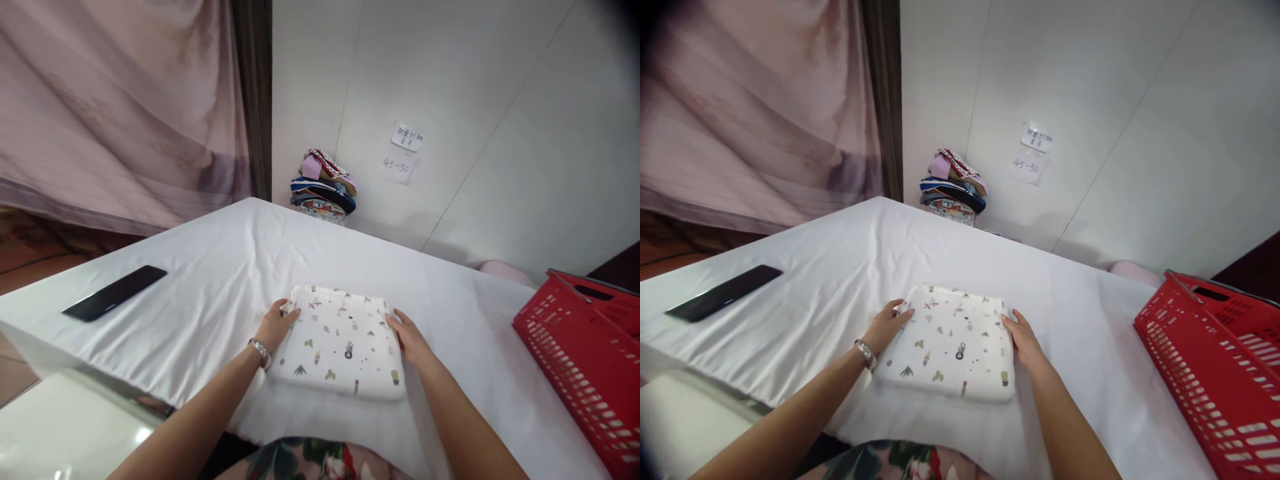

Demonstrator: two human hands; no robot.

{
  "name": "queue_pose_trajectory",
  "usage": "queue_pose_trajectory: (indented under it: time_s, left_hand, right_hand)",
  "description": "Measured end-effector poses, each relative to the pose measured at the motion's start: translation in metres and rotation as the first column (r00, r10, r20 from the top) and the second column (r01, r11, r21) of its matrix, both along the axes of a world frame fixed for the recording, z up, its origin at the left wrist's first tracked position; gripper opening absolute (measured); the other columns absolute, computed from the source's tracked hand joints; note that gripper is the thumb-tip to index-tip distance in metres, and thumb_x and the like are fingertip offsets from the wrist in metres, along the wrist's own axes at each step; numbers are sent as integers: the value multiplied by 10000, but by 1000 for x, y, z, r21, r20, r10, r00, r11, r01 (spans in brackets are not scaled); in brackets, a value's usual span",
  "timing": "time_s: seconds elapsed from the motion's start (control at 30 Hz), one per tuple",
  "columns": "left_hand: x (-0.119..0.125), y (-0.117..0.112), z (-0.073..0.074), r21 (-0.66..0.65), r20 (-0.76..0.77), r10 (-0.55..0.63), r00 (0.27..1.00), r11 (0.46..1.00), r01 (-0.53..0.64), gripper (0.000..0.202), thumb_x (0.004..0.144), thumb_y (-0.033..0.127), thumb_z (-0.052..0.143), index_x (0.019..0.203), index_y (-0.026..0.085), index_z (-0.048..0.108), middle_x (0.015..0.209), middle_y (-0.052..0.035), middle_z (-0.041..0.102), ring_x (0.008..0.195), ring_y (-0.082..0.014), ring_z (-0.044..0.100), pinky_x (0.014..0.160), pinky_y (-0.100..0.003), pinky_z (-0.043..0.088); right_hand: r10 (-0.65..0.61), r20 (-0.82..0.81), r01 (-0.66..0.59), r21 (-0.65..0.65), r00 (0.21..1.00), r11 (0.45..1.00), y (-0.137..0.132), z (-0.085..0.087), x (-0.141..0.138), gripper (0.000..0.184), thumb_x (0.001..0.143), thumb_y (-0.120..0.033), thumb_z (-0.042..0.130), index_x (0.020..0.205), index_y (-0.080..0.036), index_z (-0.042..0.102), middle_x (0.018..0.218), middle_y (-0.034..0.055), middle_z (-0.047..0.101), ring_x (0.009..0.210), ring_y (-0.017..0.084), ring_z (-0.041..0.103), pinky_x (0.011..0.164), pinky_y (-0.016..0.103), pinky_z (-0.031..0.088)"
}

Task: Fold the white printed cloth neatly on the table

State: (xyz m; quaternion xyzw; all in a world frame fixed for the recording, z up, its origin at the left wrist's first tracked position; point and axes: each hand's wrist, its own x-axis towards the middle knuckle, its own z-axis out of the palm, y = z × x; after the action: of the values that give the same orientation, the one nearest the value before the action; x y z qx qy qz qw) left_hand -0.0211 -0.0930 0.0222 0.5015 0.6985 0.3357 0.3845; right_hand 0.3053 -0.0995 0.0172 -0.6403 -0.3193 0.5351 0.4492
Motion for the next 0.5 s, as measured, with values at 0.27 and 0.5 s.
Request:
queue_pose_trajectory:
  time_s: [0.27, 0.5]
  left_hand:
    - [-14, 42, 7, 102, 8, -29, 1000, 994, 28, 643, 703, 452, 587, 1264, 196, 404, 1058, -78, 593, 873, -185, 600, 749, -277, 469]
    - [-26, 50, -2, -82, 95, -31, 995, 996, 39, 681, 646, 497, 634, 1211, 161, 457, 1067, -107, 636, 855, -197, 631, 715, -261, 484]
  right_hand:
    - [-85, 244, 41, 179, 966, 983, 23, 1, -20, 792, 646, -381, 643, 1346, -165, 340, 1010, 80, 640, 871, 236, 623, 735, 301, 499]
    - [-18, 361, -9, 73, 932, 997, 11, 2, -22, 857, 674, -493, 611, 1384, -156, 270, 1032, 83, 645, 940, 247, 606, 815, 314, 469]
